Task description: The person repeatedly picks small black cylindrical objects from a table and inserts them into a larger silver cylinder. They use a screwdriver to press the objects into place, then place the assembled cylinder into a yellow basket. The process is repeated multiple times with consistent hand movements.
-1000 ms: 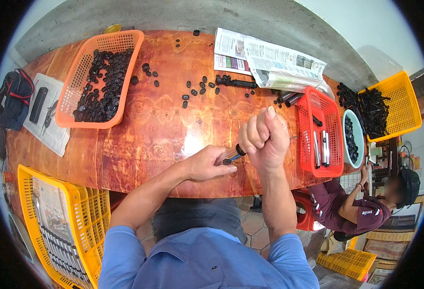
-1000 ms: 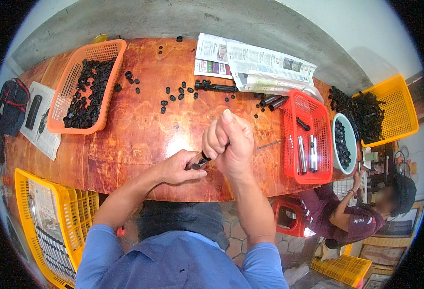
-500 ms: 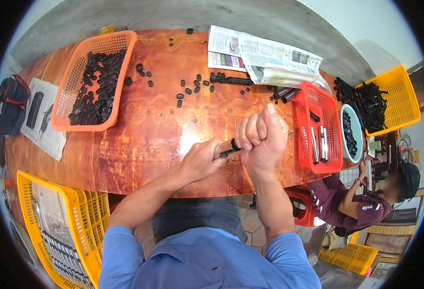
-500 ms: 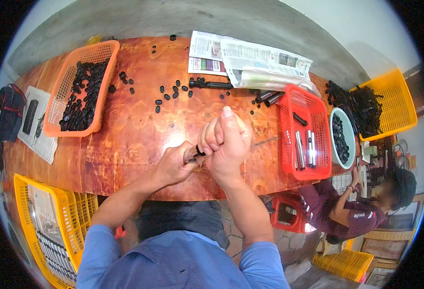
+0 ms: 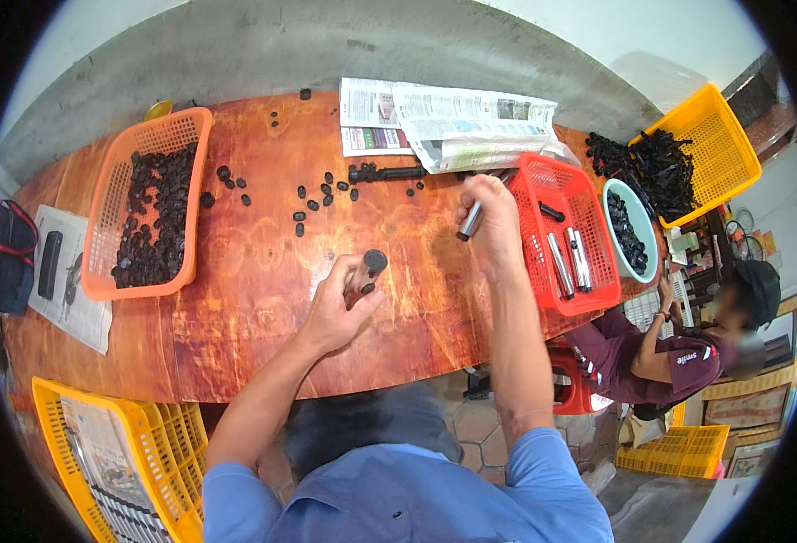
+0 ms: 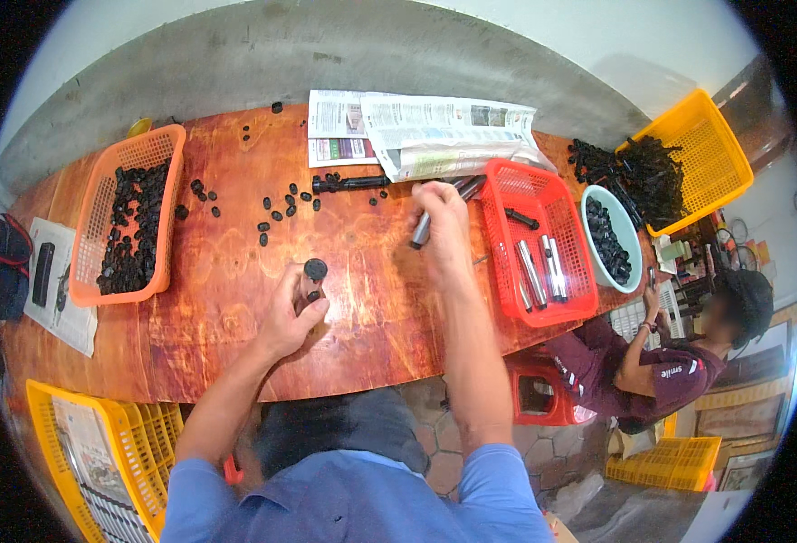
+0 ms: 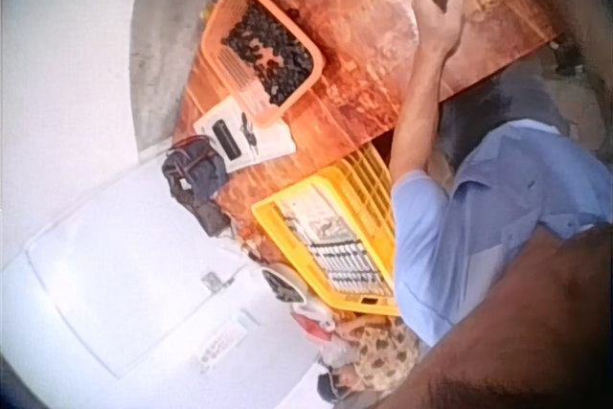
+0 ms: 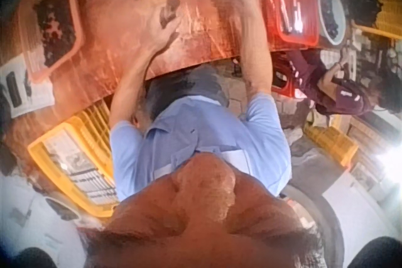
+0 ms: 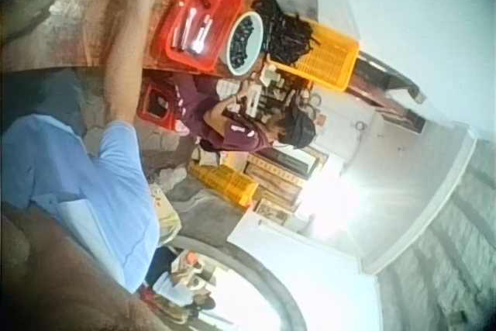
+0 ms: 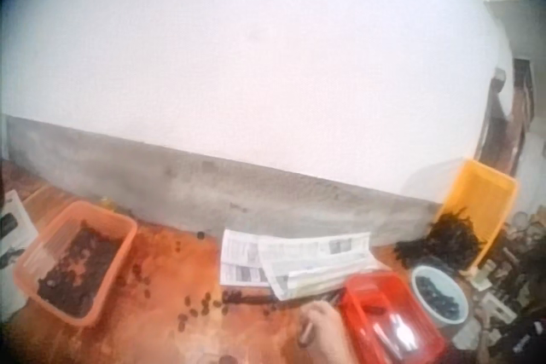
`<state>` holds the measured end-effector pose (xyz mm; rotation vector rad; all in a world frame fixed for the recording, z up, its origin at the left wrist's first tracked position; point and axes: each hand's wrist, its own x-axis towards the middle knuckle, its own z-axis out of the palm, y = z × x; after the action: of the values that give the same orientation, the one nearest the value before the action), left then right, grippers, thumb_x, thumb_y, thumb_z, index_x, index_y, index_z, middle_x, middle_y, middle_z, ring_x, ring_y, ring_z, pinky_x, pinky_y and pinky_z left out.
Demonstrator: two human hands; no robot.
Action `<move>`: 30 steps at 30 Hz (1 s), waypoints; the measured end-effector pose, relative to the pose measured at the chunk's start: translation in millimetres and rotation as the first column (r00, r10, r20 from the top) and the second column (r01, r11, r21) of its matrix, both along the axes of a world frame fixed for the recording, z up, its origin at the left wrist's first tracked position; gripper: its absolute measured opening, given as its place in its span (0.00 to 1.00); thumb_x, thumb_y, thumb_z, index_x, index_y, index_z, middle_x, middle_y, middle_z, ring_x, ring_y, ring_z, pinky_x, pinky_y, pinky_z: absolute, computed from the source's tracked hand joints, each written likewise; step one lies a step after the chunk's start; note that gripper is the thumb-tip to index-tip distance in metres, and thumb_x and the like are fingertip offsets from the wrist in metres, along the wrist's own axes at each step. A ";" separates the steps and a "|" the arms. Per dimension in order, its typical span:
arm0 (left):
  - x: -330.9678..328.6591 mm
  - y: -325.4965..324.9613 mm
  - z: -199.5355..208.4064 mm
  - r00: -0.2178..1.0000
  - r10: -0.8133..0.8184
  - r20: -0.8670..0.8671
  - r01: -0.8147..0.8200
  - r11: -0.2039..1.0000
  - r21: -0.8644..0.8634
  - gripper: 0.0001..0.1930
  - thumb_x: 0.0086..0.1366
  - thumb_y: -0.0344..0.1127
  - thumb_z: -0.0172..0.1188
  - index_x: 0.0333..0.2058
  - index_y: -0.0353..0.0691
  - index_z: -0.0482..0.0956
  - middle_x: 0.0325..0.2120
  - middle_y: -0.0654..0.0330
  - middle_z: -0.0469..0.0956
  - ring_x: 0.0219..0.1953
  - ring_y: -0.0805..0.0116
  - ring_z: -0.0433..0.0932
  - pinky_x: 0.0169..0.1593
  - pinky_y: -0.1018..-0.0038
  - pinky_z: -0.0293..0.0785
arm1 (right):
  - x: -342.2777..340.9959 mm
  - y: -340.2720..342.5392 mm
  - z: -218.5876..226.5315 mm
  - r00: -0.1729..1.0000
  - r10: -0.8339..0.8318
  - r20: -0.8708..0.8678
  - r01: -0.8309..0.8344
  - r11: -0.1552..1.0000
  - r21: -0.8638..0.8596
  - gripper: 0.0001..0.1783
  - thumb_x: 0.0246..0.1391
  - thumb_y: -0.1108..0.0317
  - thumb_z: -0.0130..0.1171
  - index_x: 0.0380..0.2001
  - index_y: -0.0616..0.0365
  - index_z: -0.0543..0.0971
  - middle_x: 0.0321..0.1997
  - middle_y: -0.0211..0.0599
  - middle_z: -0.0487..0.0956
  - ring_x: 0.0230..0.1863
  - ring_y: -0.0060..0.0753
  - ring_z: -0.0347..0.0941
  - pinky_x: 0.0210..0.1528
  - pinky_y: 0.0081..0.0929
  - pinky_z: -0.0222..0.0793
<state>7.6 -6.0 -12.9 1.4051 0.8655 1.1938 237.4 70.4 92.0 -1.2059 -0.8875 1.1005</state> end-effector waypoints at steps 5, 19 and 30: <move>0.1 -0.3 7.4 0.974 -0.122 0.189 0.152 0.977 -0.150 0.11 0.64 0.26 0.61 0.43 0.41 0.72 0.31 0.69 0.60 0.33 0.79 0.61 0.39 0.79 0.61 | 95.7 42.8 -73.3 0.475 -0.025 0.880 0.153 0.987 -0.055 0.17 0.53 0.72 0.55 0.46 0.65 0.73 0.41 0.56 0.77 0.46 0.54 0.75 0.47 0.44 0.70; 0.8 1.9 10.8 0.945 -0.190 0.266 0.220 0.971 -0.089 0.16 0.66 0.21 0.60 0.52 0.35 0.74 0.38 0.64 0.73 0.44 0.72 0.74 0.52 0.74 0.71 | 100.5 23.3 -79.9 -0.163 -0.130 0.978 0.180 0.971 0.159 0.12 0.54 0.72 0.60 0.41 0.65 0.76 0.44 0.58 0.76 0.45 0.63 0.76 0.46 0.52 0.74; -6.6 13.9 9.6 0.851 -0.076 0.520 0.266 0.916 -0.300 0.21 0.76 0.50 0.48 0.56 0.40 0.69 0.33 0.63 0.73 0.29 0.77 0.74 0.31 0.78 0.72 | -45.4 -16.1 -77.6 0.225 -0.261 0.939 -0.393 0.857 0.333 0.06 0.56 0.70 0.62 0.35 0.57 0.77 0.36 0.41 0.77 0.35 0.47 0.76 0.36 0.41 0.73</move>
<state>1.0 7.9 -3.3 0.7941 0.5368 1.1147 191.9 54.3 14.4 -1.3218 -2.1084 -0.1236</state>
